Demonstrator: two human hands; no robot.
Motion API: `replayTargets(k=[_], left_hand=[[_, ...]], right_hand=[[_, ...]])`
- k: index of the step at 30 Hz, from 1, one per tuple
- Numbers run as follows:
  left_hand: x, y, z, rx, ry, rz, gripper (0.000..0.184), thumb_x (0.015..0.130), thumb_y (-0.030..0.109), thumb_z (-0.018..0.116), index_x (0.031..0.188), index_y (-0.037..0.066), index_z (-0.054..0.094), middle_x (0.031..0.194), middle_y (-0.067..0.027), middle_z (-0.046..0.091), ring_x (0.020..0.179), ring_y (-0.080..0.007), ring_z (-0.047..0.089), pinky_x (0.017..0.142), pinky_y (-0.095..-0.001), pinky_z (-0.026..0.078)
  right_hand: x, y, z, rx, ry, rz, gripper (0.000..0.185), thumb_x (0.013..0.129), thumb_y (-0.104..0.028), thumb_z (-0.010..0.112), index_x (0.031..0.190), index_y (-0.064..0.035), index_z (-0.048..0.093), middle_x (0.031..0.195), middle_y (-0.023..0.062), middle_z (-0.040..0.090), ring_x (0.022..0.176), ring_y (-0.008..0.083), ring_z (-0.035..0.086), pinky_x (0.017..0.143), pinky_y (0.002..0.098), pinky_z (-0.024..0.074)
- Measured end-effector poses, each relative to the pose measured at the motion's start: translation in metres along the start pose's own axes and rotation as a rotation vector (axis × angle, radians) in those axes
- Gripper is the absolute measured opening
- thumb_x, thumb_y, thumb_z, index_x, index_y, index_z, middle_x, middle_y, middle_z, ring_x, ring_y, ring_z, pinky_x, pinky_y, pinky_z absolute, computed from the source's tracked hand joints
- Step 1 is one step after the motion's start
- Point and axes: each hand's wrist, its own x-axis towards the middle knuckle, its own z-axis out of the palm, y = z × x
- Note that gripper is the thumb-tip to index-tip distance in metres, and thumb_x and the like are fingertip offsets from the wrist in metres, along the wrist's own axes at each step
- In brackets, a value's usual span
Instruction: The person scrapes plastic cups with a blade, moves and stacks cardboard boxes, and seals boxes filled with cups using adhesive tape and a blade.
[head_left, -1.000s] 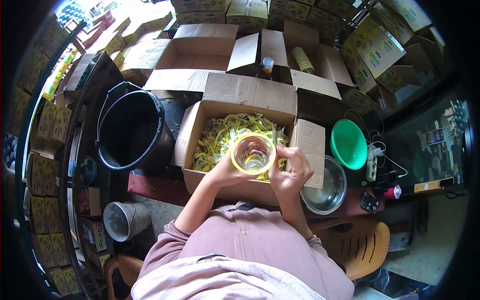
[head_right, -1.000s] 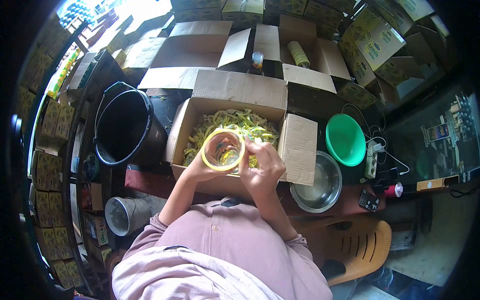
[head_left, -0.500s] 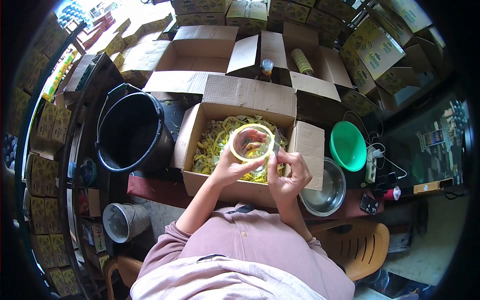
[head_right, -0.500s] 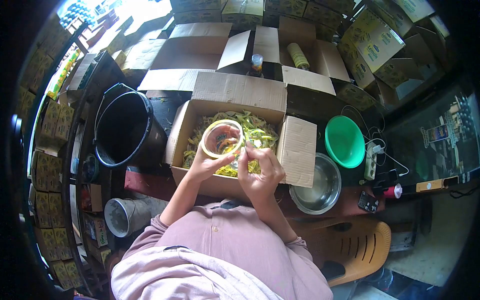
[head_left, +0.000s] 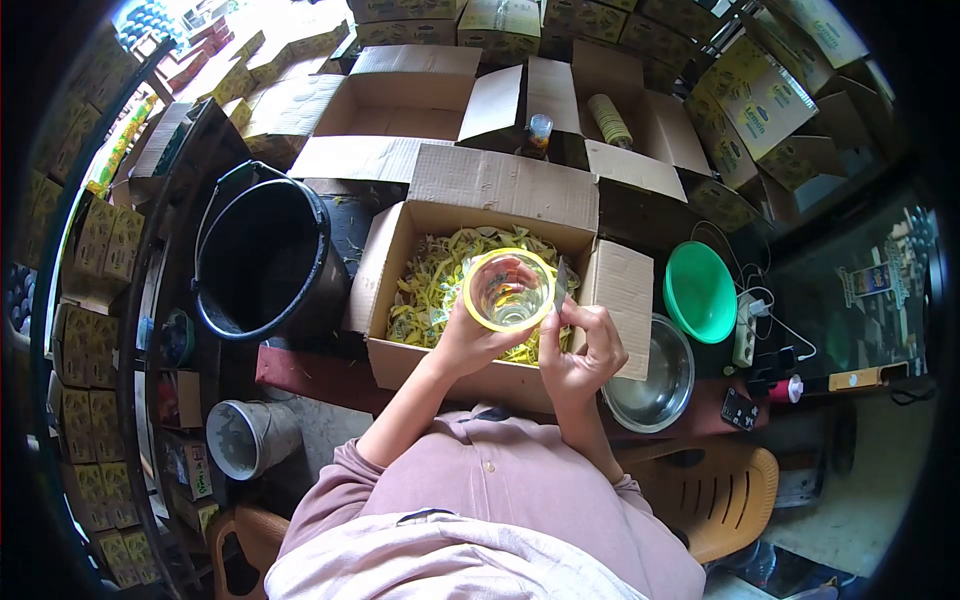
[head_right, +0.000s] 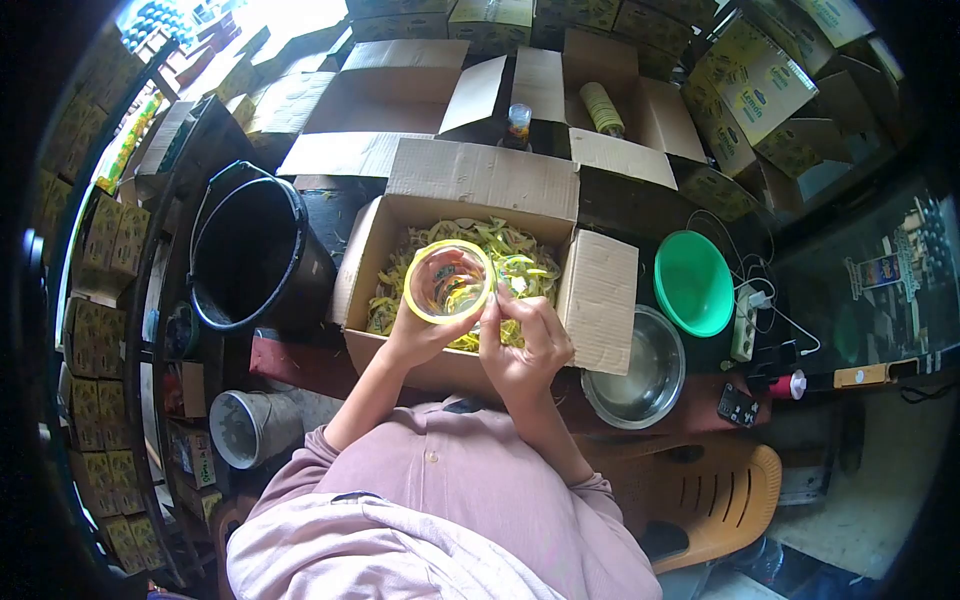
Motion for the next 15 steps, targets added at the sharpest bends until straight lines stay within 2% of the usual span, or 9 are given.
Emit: replayTargets(k=[8,10,13,15], left_hand=[[-0.006,0.0,-0.0044,0.092,-0.084,-0.011,0.062,0.06,0.005,0.072,0.112,0.002,0.039,0.103,-0.0088,0.049,0.098,-0.0176,0.05,0.086,-0.0306,0.041],[-0.0093,0.0005,-0.0038,0.126,-0.092,0.001,0.061,0.061,0.006,0.072,0.112,0.002,0.04,0.104,-0.0089,0.049,0.097,-0.0172,0.05,0.085,-0.0303,0.041],[-0.0059,0.0028,-0.0014,-0.099,-0.092,-0.086,0.059,0.062,0.005,0.07,0.113,0.002,0.04,0.105,-0.0085,0.049,0.098,-0.0163,0.049,0.085,-0.0298,0.041],[-0.0043,0.0025,-0.0029,-0.096,-0.08,-0.075,0.059,0.064,0.004,0.069,0.114,0.002,0.038,0.106,-0.0079,0.048,0.098,-0.0153,0.048,0.086,-0.029,0.041]], right_hand=[[0.0052,0.004,0.0006,-0.018,0.005,-0.038,0.017,0.061,0.008,0.062,0.074,-0.0007,0.057,0.062,0.0069,0.055,0.054,0.0135,0.053,0.051,0.0228,0.0419],[0.0032,0.0049,-0.0018,0.024,0.002,0.009,0.016,0.062,0.008,0.062,0.074,-0.0004,0.057,0.062,0.006,0.054,0.055,0.0116,0.053,0.05,0.0212,0.0411],[0.0009,0.007,-0.0014,0.085,0.029,0.054,0.015,0.064,0.008,0.063,0.075,-0.0002,0.056,0.061,0.0047,0.053,0.055,0.0092,0.052,0.048,0.0193,0.039],[0.0012,0.0066,-0.001,0.1,0.047,0.053,0.015,0.065,0.007,0.063,0.075,-0.0002,0.055,0.06,0.0041,0.052,0.055,0.0086,0.052,0.046,0.0189,0.0375]])
